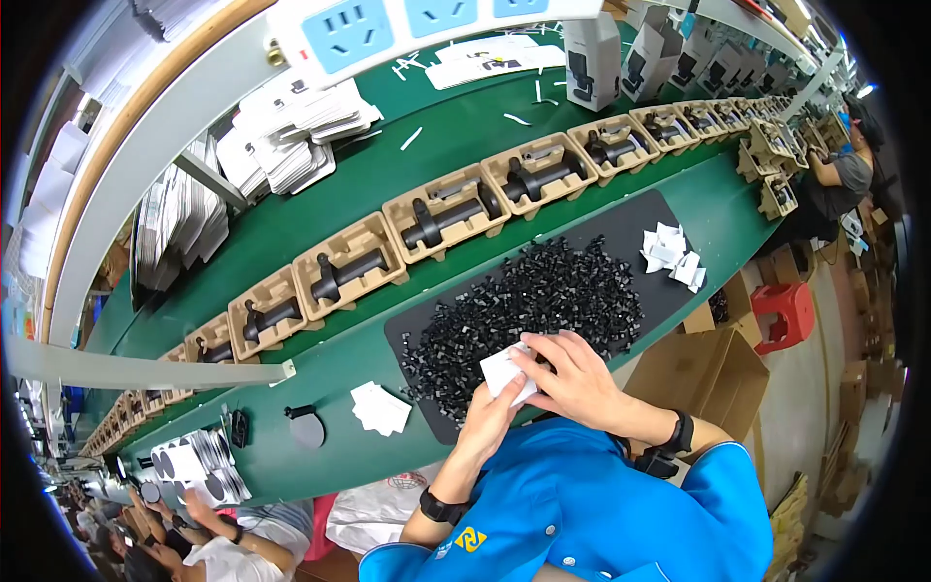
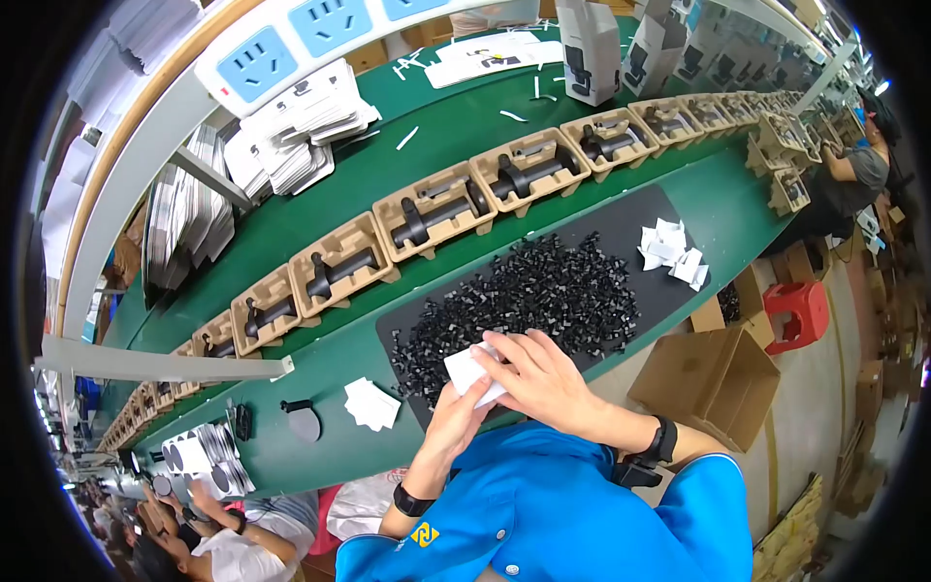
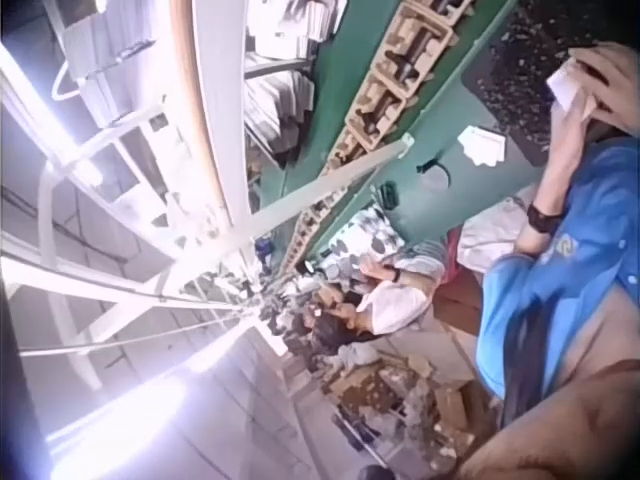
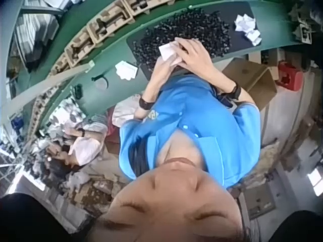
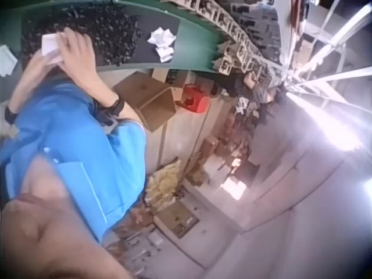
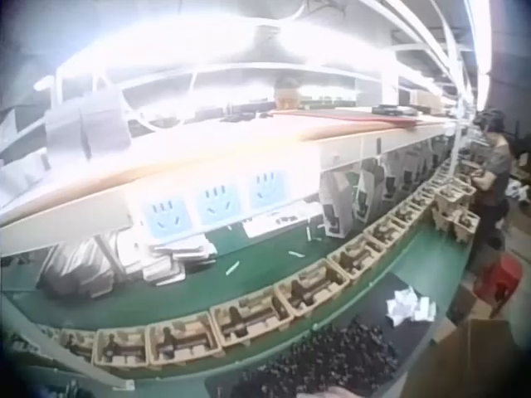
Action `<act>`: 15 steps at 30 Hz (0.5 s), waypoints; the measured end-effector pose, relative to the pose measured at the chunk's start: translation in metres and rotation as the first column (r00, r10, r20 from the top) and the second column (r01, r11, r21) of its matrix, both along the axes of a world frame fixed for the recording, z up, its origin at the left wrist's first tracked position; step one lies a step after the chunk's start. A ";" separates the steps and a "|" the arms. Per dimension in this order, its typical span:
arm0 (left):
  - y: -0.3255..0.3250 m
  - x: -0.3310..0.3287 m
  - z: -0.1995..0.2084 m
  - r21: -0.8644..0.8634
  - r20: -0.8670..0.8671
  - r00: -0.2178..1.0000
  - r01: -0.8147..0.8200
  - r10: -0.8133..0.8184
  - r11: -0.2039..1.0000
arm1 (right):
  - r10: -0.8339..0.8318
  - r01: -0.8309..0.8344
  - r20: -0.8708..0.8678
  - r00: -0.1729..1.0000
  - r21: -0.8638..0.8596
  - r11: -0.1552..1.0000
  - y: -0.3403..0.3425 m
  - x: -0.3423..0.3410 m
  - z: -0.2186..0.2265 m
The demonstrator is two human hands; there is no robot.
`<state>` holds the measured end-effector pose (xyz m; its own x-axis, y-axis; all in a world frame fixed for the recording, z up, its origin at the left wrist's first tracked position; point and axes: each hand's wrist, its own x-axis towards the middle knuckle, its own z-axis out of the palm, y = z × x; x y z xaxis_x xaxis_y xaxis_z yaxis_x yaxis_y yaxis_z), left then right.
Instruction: The person folds a white paper insert, places a black plastic component inside it, and tucks the assembly into a cardboard tray containing a black cylindrical device. This process is repeated for several units along the assembly line.
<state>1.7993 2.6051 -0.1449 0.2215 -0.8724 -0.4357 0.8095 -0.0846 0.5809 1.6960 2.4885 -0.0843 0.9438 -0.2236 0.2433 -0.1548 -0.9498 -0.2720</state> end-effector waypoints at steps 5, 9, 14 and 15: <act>-0.013 -0.025 -0.003 0.049 0.070 0.994 0.084 -0.087 0.995 | 0.166 -0.164 0.003 0.986 -0.161 0.973 -0.023 -0.038 0.000; -0.020 -0.046 0.003 0.042 0.219 0.943 0.246 -0.249 0.968 | 0.193 -0.189 -0.005 0.981 0.172 0.967 -0.052 -0.058 0.011; -0.036 -0.061 0.016 0.098 0.243 0.864 0.431 -0.442 0.897 | 0.331 -0.206 -0.022 0.943 0.744 0.636 -0.092 -0.072 0.016; -0.037 -0.062 0.023 0.128 0.301 0.849 0.414 -0.433 0.901 | 0.377 0.059 -0.226 0.898 0.912 0.406 -0.101 -0.074 0.030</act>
<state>1.7369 2.5677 -0.1220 -0.0307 -0.8890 -0.4568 0.4624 -0.4178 0.7820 1.6220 2.3876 -0.0545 0.9405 0.0624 -0.3341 -0.3139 -0.2178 -0.9241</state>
